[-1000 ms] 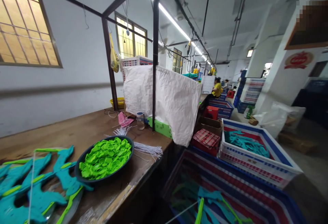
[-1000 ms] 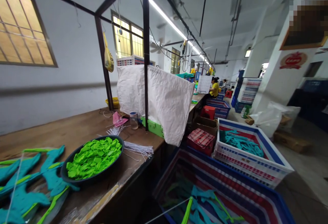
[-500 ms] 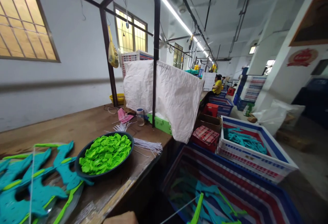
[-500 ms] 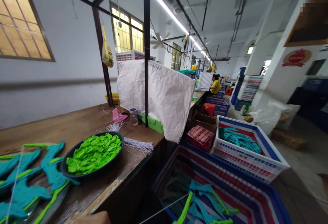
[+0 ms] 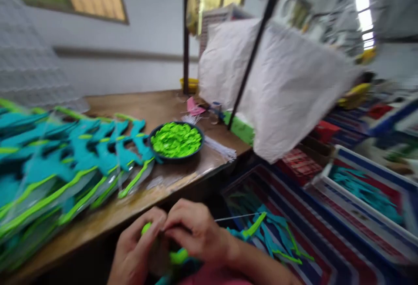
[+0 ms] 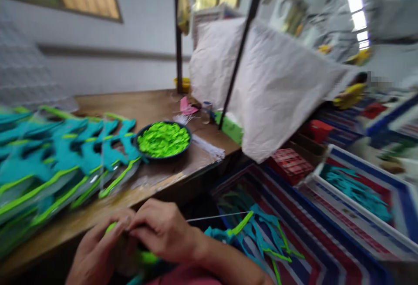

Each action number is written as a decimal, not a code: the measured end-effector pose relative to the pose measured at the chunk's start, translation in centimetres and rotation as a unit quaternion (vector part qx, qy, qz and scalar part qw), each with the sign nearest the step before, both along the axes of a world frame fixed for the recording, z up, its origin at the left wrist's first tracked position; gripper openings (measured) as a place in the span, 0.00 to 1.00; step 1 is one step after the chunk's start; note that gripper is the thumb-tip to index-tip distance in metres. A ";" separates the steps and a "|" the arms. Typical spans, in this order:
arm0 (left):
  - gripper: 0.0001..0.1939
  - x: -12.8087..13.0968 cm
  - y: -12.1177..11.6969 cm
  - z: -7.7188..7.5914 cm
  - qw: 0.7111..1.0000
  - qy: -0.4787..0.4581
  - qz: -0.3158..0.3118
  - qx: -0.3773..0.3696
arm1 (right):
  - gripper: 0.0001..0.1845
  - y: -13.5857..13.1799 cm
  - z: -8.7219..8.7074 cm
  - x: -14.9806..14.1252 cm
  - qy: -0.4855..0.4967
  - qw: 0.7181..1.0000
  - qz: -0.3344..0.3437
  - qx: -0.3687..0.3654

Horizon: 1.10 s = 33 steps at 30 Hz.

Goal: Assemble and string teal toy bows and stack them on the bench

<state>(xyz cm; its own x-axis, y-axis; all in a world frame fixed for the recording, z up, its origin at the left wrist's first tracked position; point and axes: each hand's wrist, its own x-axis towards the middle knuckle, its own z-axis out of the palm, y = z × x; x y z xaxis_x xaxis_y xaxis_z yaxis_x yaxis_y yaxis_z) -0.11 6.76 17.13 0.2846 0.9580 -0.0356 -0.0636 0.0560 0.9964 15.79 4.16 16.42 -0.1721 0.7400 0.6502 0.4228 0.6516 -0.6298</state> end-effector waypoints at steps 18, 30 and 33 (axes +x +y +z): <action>0.11 0.3 0.4 -1.9 0.988 -0.111 -0.105 0.036 | 0.11 -1.2 1.5 0.5 0.001 0.999 -0.054 0.007; 0.08 0.2 0.5 -2.5 0.973 -0.157 -0.140 0.093 | 0.12 -1.8 1.5 0.8 -0.011 0.999 -0.028 0.012; 0.08 0.2 0.5 -2.5 0.974 -0.153 -0.137 0.092 | 0.11 -1.7 1.3 0.7 -0.004 1.000 -0.024 0.006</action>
<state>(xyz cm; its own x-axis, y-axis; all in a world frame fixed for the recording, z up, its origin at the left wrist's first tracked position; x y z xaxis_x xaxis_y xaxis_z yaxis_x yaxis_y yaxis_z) 0.06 7.23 14.59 0.5002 0.8272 0.2559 -0.3666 -0.0654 0.9281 16.44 2.43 17.70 -0.1418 0.7401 0.6574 0.4581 0.6378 -0.6192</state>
